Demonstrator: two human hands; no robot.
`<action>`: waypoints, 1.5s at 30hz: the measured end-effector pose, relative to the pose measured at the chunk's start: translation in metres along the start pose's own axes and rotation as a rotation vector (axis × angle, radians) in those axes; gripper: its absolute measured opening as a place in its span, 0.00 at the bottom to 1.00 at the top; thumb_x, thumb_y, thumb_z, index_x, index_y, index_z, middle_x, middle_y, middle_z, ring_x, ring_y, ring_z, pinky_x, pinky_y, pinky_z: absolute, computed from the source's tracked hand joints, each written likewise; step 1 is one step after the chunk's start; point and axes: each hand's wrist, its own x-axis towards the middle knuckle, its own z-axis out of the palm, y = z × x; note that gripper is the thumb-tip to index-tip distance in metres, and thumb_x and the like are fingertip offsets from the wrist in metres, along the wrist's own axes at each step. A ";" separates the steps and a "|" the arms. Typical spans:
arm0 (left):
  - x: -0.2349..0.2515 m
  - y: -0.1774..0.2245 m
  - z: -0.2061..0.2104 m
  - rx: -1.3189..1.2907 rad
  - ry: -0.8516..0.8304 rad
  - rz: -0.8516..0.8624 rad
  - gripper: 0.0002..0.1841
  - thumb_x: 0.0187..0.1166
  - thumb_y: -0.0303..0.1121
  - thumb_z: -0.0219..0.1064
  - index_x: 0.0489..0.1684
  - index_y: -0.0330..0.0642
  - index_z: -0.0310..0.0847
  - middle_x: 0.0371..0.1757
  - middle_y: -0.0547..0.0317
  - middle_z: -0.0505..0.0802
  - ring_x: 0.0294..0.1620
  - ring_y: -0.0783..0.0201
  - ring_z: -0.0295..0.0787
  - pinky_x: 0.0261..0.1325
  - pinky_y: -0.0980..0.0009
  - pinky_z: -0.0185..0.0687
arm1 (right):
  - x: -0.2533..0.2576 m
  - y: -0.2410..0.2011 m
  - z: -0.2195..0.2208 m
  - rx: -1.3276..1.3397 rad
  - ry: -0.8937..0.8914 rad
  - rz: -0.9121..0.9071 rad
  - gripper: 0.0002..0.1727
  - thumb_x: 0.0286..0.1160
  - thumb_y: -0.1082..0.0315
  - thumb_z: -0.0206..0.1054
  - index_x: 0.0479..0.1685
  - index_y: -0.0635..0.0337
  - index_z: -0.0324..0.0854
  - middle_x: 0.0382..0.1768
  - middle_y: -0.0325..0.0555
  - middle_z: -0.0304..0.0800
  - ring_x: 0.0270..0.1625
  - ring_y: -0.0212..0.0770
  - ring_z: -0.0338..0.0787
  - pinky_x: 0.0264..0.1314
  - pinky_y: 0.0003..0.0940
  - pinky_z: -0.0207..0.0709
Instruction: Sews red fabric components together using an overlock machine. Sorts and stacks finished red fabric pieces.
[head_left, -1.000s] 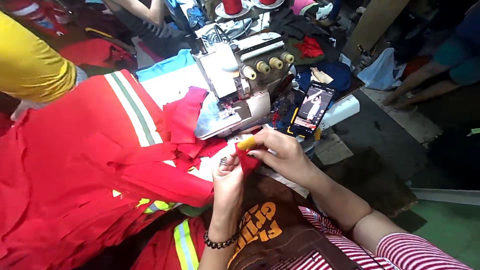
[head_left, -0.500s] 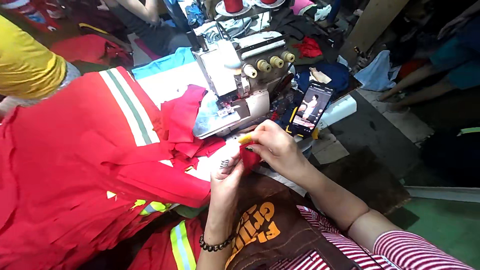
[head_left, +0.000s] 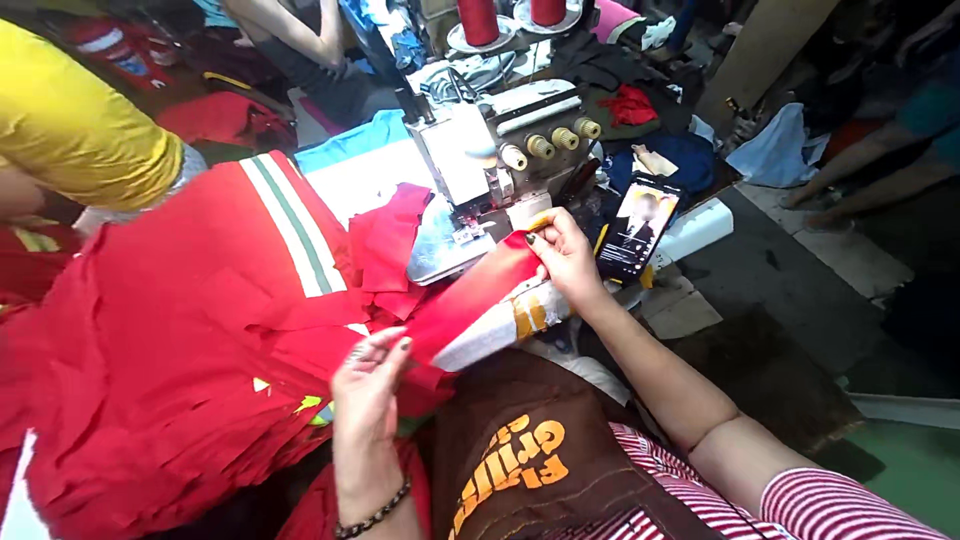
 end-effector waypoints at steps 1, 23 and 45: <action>0.011 0.010 -0.009 -0.017 0.075 0.053 0.11 0.74 0.18 0.68 0.51 0.39 0.84 0.37 0.68 0.95 0.29 0.74 0.90 0.33 0.76 0.89 | 0.002 0.003 0.007 0.051 -0.009 0.035 0.12 0.84 0.75 0.62 0.62 0.61 0.75 0.31 0.44 0.85 0.19 0.30 0.79 0.17 0.23 0.74; 0.049 -0.016 0.116 1.081 0.129 0.868 0.15 0.81 0.24 0.64 0.61 0.45 0.91 0.61 0.44 0.92 0.65 0.43 0.87 0.65 0.45 0.80 | 0.004 0.018 0.018 0.308 -0.156 0.250 0.31 0.72 0.82 0.68 0.76 0.59 0.65 0.31 0.46 0.86 0.25 0.36 0.87 0.32 0.30 0.87; 0.087 0.035 0.113 1.385 -0.074 0.580 0.16 0.89 0.37 0.59 0.62 0.36 0.83 0.73 0.36 0.79 0.73 0.31 0.74 0.66 0.32 0.72 | 0.006 0.040 0.023 -0.255 0.036 0.026 0.25 0.85 0.69 0.62 0.80 0.50 0.66 0.37 0.48 0.86 0.21 0.42 0.82 0.19 0.38 0.81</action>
